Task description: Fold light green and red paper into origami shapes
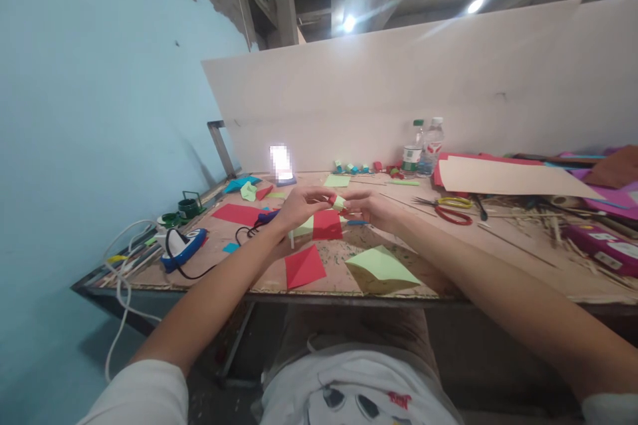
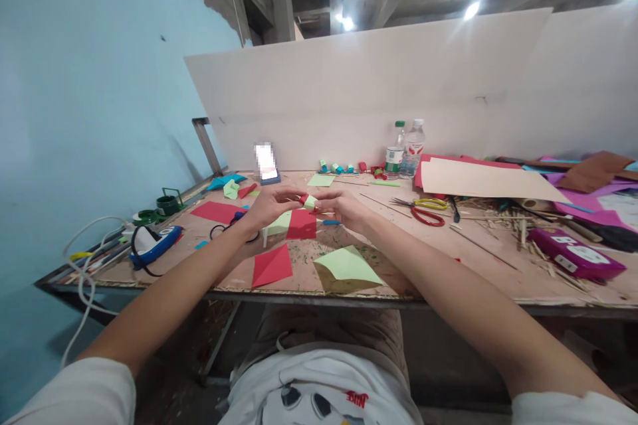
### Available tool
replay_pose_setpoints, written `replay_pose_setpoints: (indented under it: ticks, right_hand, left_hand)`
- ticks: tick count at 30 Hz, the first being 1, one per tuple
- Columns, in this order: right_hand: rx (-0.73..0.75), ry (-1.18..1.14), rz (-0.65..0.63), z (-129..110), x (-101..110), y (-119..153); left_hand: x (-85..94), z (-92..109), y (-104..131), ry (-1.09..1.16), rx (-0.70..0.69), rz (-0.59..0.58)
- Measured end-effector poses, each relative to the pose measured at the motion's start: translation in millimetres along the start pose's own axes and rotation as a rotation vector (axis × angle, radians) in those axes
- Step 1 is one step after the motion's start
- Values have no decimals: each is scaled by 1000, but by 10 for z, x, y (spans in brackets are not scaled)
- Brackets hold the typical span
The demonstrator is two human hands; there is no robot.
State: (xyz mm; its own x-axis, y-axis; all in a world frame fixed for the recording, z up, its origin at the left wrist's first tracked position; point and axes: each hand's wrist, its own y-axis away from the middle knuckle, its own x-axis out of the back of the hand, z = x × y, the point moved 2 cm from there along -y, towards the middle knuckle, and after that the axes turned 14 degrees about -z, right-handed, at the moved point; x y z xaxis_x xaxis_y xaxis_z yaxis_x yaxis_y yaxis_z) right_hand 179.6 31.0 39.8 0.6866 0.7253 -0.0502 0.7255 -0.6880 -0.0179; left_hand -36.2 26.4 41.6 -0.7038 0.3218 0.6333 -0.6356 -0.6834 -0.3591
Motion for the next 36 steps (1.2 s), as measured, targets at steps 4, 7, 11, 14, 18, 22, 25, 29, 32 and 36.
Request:
replay_pose_setpoints:
  ticks: [4, 7, 11, 14, 18, 22, 25, 29, 32, 36]
  right_hand:
    - [14, 6, 10, 0, -11, -12]
    - [29, 13, 26, 0, -8, -29]
    - [45, 37, 41, -3, -8, -27]
    - [45, 63, 45, -2, -23, -20]
    - [26, 95, 70, 5, -55, -14]
    - [25, 143, 136, 15, -63, -5]
    - [47, 201, 253, -13, 4, -32]
    - [64, 265, 344, -122, 167, -155]
    - [46, 287, 351, -199, 296, -247]
    - [-49, 312, 333, -238, 451, -243]
  left_hand:
    - [20, 48, 16, 28, 18, -14]
    - [39, 108, 21, 46, 25, -3]
    - [32, 132, -3, 63, 39, 38]
    - [-1, 81, -31, 81, 76, 50]
    - [-56, -6, -46, 108, 129, 31]
    - [-49, -41, -32, 86, 178, 26]
    - [29, -67, -65, 36, 208, 28]
    - [221, -202, -331, -19, 278, 11]
    - [404, -398, -702, -47, 349, 52]
    - [593, -776, -1220, -76, 465, 112]
